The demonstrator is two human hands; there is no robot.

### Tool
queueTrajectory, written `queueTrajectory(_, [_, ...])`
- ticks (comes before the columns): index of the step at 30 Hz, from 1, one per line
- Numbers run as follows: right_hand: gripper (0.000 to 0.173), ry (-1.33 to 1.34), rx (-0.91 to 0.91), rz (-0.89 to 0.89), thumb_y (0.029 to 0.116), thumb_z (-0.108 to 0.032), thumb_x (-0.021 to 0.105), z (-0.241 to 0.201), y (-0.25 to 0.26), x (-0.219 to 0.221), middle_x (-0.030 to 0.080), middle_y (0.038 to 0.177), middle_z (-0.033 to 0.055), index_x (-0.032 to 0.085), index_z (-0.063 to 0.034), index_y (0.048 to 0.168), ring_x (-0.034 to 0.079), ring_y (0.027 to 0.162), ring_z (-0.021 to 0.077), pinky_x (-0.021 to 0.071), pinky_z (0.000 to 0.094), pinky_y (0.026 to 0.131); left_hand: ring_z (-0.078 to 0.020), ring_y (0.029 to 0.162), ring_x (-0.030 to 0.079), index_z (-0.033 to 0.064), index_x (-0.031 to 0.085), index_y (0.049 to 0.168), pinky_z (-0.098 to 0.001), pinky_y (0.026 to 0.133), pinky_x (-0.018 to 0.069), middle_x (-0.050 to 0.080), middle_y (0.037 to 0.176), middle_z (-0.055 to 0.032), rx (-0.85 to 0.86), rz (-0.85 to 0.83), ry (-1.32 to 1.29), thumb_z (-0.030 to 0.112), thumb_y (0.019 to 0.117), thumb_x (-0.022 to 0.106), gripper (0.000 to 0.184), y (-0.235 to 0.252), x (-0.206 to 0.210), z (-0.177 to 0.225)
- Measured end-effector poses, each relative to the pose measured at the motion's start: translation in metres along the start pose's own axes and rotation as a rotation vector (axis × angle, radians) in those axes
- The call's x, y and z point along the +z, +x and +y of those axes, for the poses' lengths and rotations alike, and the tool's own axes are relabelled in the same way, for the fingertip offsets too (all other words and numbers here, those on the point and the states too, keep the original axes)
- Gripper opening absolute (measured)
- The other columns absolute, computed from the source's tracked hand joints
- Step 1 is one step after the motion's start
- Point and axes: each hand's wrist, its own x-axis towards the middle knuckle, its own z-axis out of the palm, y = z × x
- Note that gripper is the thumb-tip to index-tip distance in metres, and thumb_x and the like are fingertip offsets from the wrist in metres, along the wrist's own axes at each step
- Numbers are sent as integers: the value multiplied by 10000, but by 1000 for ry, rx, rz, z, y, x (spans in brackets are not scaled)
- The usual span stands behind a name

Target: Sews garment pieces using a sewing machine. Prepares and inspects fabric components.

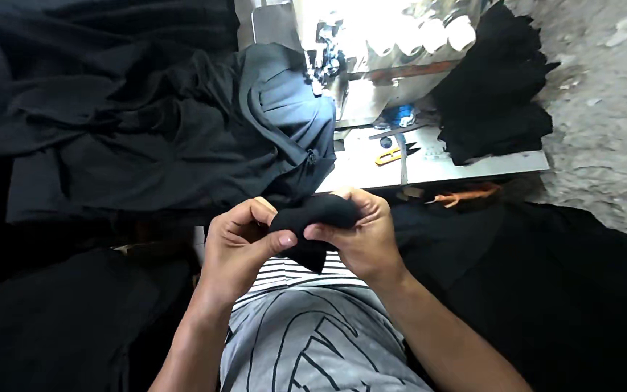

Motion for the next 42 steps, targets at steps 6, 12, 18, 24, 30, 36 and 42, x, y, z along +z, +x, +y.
queueTrajectory(6, [410, -109, -85, -74, 714, -131, 935, -3, 8, -14, 700, 883, -35, 660, -123, 1018, 686, 766, 38, 621, 216, 692, -50, 826, 685, 79, 730, 998, -222, 743, 601, 720, 941, 26, 141, 54, 419, 98, 971, 694, 49, 6, 0, 6])
queueTrajectory(12, [141, -992, -690, -54, 879, -13, 735, -27, 22, -44, 695, 895, 100, 632, 15, 971, 688, 862, 125, 582, 248, 778, -89, 969, 679, 150, 676, 852, -227, 790, 597, 695, 1077, 18, 39, -241, 443, 252, 937, 753, 154, 7, -28, 49])
queueTrajectory(18, [115, -540, -492, -419, 960, -51, 539, -36, 28, -28, 527, 1444, 229, 434, -35, 1004, 463, 1433, 332, 419, 462, 1185, -61, 805, 692, 140, 634, 845, -193, 670, 584, 717, 955, 5, 10, -223, 187, 173, 932, 754, 151, 12, -16, 52])
queueTrajectory(24, [354, -340, -101, -542, 800, -13, 723, -55, 22, -32, 559, 995, 4, 474, -98, 1037, 602, 900, 43, 559, 165, 714, -26, 824, 672, 168, 573, 1141, -173, 711, 600, 671, 997, 79, 89, -198, 480, 66, 924, 711, 277, 8, -10, 78])
queueTrajectory(30, [82, -1120, -346, -414, 795, -158, 758, -73, 28, -39, 656, 1040, 53, 692, -136, 839, 598, 1049, 203, 488, 359, 868, -61, 821, 644, 141, 707, 1096, -263, 682, 523, 684, 963, 25, 235, -261, 1317, 164, 1032, 523, 195, 3, -3, 96])
queueTrajectory(36, [208, -1043, -443, -283, 752, -333, 890, -64, 24, -39, 749, 996, -15, 778, -167, 810, 585, 1035, 165, 403, 369, 905, -169, 707, 609, 169, 710, 1049, -400, 621, 431, 664, 859, -6, 302, -195, 1469, 489, 824, 764, 395, -6, 12, 78])
queueTrajectory(42, [156, -656, -264, -254, 770, -189, 911, -64, 20, -41, 756, 859, -47, 783, -112, 816, 668, 882, 62, 519, 227, 832, 12, 706, 614, 104, 705, 922, -146, 601, 513, 664, 821, 80, 216, -97, 821, 248, 945, 742, 150, 4, 3, 71])
